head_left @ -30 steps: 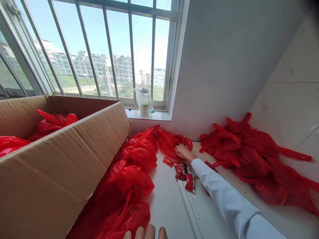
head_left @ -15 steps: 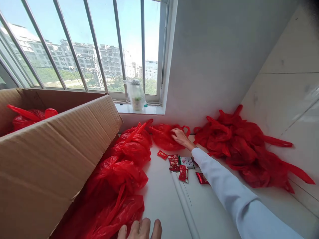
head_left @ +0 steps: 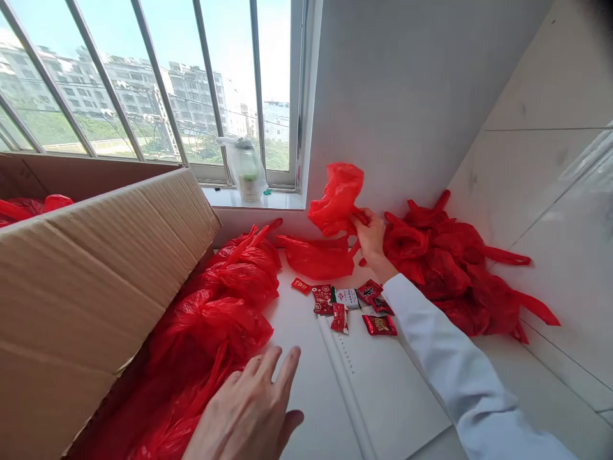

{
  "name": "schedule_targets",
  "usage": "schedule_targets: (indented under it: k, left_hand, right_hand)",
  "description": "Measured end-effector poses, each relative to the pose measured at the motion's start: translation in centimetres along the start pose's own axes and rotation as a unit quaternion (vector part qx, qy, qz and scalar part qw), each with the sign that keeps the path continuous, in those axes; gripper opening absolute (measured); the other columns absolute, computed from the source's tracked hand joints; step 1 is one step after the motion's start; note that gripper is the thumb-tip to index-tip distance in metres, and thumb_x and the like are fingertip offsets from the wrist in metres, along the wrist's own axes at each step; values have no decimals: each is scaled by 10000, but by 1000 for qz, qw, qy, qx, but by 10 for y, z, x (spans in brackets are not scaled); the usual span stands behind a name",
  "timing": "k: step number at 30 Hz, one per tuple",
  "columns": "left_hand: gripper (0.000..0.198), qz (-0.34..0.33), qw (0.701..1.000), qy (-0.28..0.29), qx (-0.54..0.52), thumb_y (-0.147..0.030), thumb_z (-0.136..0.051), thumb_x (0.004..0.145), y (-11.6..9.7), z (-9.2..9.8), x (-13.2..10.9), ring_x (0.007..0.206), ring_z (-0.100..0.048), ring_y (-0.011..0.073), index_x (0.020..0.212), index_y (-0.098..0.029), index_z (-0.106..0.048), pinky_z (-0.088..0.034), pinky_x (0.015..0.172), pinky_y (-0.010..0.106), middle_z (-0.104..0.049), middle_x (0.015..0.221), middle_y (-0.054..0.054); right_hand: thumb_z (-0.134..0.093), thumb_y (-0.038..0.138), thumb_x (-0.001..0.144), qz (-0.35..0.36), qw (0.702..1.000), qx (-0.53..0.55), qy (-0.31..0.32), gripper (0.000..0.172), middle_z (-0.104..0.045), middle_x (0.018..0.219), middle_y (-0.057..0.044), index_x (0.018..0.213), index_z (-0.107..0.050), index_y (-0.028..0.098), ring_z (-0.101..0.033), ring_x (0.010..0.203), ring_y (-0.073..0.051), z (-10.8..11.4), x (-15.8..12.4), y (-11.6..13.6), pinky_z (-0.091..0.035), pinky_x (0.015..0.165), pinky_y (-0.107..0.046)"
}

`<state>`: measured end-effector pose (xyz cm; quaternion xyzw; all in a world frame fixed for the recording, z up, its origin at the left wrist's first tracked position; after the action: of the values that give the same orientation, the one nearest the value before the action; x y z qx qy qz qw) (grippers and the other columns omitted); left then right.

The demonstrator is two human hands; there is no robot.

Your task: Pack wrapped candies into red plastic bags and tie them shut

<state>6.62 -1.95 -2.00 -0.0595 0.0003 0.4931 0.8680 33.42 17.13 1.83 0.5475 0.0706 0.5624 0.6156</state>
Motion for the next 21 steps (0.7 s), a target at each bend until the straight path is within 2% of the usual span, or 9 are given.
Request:
schedule_targets:
  k: [2,5,6,9,11,14,16,18,21]
  left_hand:
    - [549,5,992,-117,-54,-325,-463,905,7,16,4,1224,-542,284,1434,-255,-335,-507,958,452,-484,1412,122]
    - [709,20,951,-285,-119,-505,-440,914,12,36,4,1368,-370,284,1494,-295,-90,-414,1060,493,-293,1531,104]
    - [767,25,940,-313,-135,-540,-471,893,12,38,4,1391,-326,291,1495,-311,-53,-384,1081,509,-240,1550,100]
    - [983,-1,942,-284,-179,-519,-669,778,4,29,7,1433,-212,318,1489,-349,-12,-380,1084,510,-151,1573,93]
    - [1049,-22,954,-228,-194,-404,-758,727,-3,17,10,1435,-200,323,1485,-360,-35,-409,1067,486,-162,1568,91]
    - [633,-31,969,-138,-202,-156,-563,853,-8,6,16,1267,-480,262,1409,-324,-311,-478,981,425,-415,1433,75]
    - [436,-20,973,-99,-206,-33,-363,864,-4,7,20,985,-622,196,1203,-257,-521,-507,852,367,-616,1129,39]
    - [392,2,973,-97,-208,-3,-296,849,5,15,24,797,-613,168,1024,-214,-576,-483,755,334,-629,862,5]
    - [255,26,959,-148,-239,-145,-343,931,11,26,22,793,-593,160,1093,-221,-525,-467,762,329,-608,883,0]
  right_hand:
    - [-381,457,926,-11,998,62,-8,452,-682,1103,-106,1173,-587,140,-659,884,-191,15,-21,11,-526,714,-306]
    - [-477,556,865,-38,983,169,53,464,-723,864,-73,1003,-667,156,-656,679,-173,18,-81,16,-514,579,-286]
    - [-579,546,816,-82,951,278,111,409,-721,830,-60,942,-685,171,-652,667,-169,11,-106,15,-506,576,-277]
    - [-708,484,749,-205,843,453,207,297,-703,729,-22,820,-700,196,-638,634,-154,-9,-174,12,-490,578,-263]
    - [-705,463,766,-237,810,484,233,272,-689,697,-11,799,-701,193,-626,620,-142,-18,-200,14,-479,580,-253]
    - [-698,432,788,-241,809,470,257,254,-663,680,7,775,-674,180,-588,586,-104,-18,-206,20,-454,569,-217]
    - [-729,402,765,-247,822,440,263,240,-655,699,22,797,-641,182,-574,580,-86,-9,-196,19,-447,569,-197]
    - [-755,381,739,-267,830,413,262,268,-663,743,24,866,-611,195,-584,594,-86,4,-183,15,-452,567,-191]
    - [-745,364,745,-290,841,385,245,320,-673,778,18,976,-583,214,-566,558,-77,20,-171,10,-451,536,-186]
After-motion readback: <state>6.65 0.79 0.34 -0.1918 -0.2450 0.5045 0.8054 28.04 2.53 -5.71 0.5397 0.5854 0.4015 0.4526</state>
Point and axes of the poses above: each hand's wrist, its own x-axis towards the middle knuckle, its own z-axis out of the back of the hand, y = z × x, the point moved 5 cm from there along x, towards the middle knuckle
